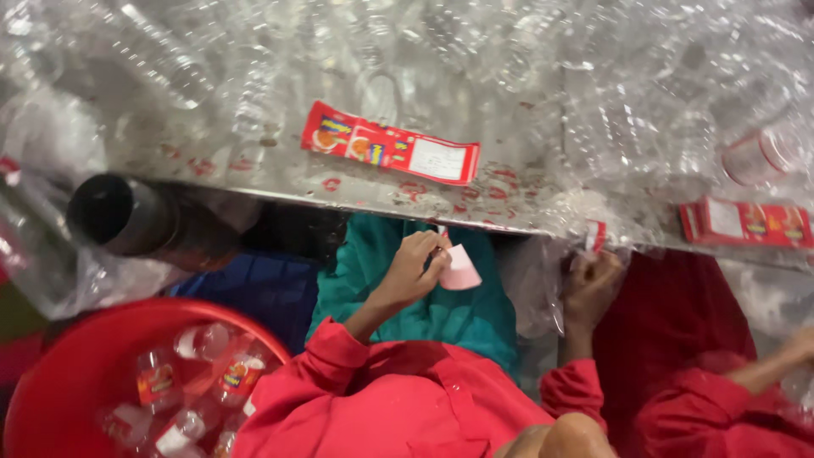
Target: The person applies adhesive labels to clear plastic bottles by hand, taking one label at a time from a stack and wrapping it around the center of each bottle before placing them in a red container.
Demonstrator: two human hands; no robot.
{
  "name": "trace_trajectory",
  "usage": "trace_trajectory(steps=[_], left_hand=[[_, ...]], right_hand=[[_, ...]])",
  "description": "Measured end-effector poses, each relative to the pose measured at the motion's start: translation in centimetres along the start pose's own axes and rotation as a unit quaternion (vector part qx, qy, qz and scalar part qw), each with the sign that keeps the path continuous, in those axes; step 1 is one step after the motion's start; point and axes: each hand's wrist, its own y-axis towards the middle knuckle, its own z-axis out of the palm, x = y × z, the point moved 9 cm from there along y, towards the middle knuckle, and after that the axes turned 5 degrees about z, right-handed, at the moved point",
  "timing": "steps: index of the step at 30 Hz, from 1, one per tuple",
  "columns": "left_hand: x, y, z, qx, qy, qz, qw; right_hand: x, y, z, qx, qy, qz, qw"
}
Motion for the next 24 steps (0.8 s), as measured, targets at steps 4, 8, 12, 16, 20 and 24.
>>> trace_trajectory(steps=[4, 8, 12, 16, 20, 24], left_hand=[[0.7, 0.7, 3.6, 0.086, -0.118, -0.017, 0.989], [3.0, 1.7, 12.1, 0.231, -0.366, -0.142, 0.89], [3.3, 8.0, 18.8, 0.258, -0.434, -0.161, 0.848], [-0.2, 19.6, 19.5, 0.212, -0.081, 0.21, 0.951], [-2.6, 21.3, 20.5, 0.144, 0.252, 0.494, 0.819], [-3.4, 21.7, 19.4, 0.15, 0.268, 0.53, 0.791]], right_hand=[[-1.5, 0.2, 2.7, 0.183, -0.101, -0.026, 0.977], [4.2, -0.6, 1.2, 0.274, 0.22, 0.21, 0.912], [10.9, -1.6, 2.6, 0.342, 0.499, 0.307, 0.735], [5.5, -1.9, -1.8, 0.127, 0.422, 0.376, 0.816], [3.6, -1.3, -5.3, 0.086, 0.435, 0.278, 0.852], [1.8, -1.7, -7.0, 0.035, 0.445, 0.315, 0.838]])
